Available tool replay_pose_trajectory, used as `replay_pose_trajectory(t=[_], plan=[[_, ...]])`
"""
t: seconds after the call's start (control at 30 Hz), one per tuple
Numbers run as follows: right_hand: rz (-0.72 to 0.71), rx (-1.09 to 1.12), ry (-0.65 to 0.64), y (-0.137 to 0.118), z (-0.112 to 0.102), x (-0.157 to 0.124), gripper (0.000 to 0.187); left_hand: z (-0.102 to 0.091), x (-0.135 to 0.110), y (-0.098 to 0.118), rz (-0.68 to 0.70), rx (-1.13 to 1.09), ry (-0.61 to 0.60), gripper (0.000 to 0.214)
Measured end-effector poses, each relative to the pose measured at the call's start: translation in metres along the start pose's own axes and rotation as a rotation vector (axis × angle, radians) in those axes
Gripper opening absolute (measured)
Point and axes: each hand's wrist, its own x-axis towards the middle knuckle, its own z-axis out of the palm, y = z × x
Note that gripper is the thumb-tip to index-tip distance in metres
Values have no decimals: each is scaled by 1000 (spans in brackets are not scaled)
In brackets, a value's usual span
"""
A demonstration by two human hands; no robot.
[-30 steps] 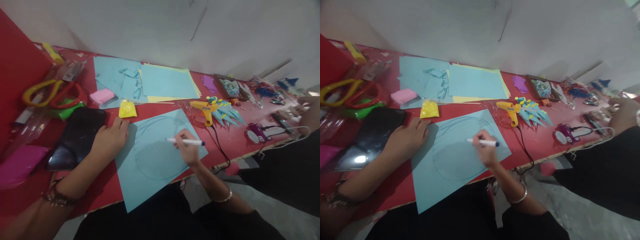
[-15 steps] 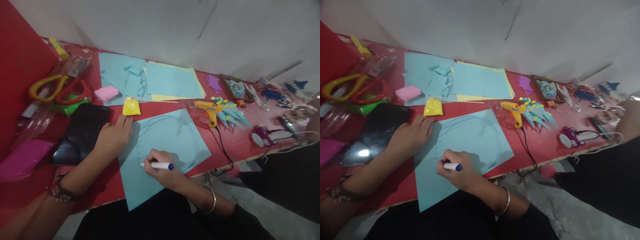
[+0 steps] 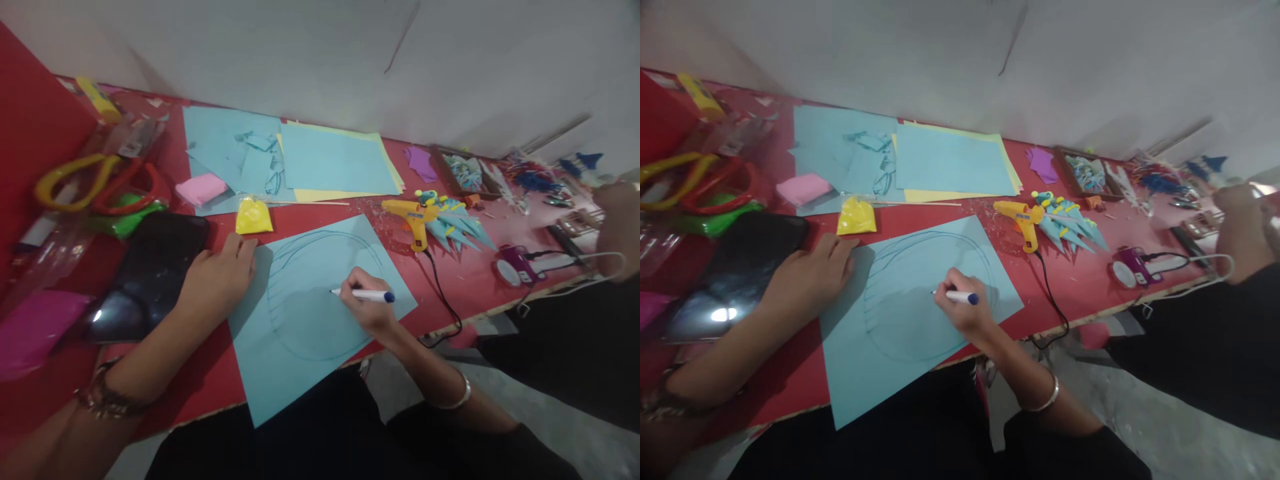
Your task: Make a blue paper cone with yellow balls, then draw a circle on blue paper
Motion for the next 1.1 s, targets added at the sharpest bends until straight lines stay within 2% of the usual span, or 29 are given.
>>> replay_pose_trajectory(t=[0.47,0.57,0.63,0.7,0.77,0.83,0.93,1.1], plan=[[9,-141,308,65,-50,16,25,1,-1,-1,6,18,11,37],[47,-121,366,67,-55,18,25,0,-1,0,3,4,5,36],[41,-76,375,58,-51,15,25,-2,-1,1,7,-5,-1,36],[7,-14,337,40,-40,7,21,-3,-1,1,8,-5,-8,36],[-20,83,228,16,-25,-5,17,-5,0,2,9,0,-17,36],[-43,185,7,-7,-7,-15,16,-6,0,2,9,1,-25,36],[-15,294,-205,-32,17,-25,20,-7,-1,2,13,-4,-36,38],[-44,262,-294,-45,32,-26,22,-7,-2,1,4,1,-46,40]])
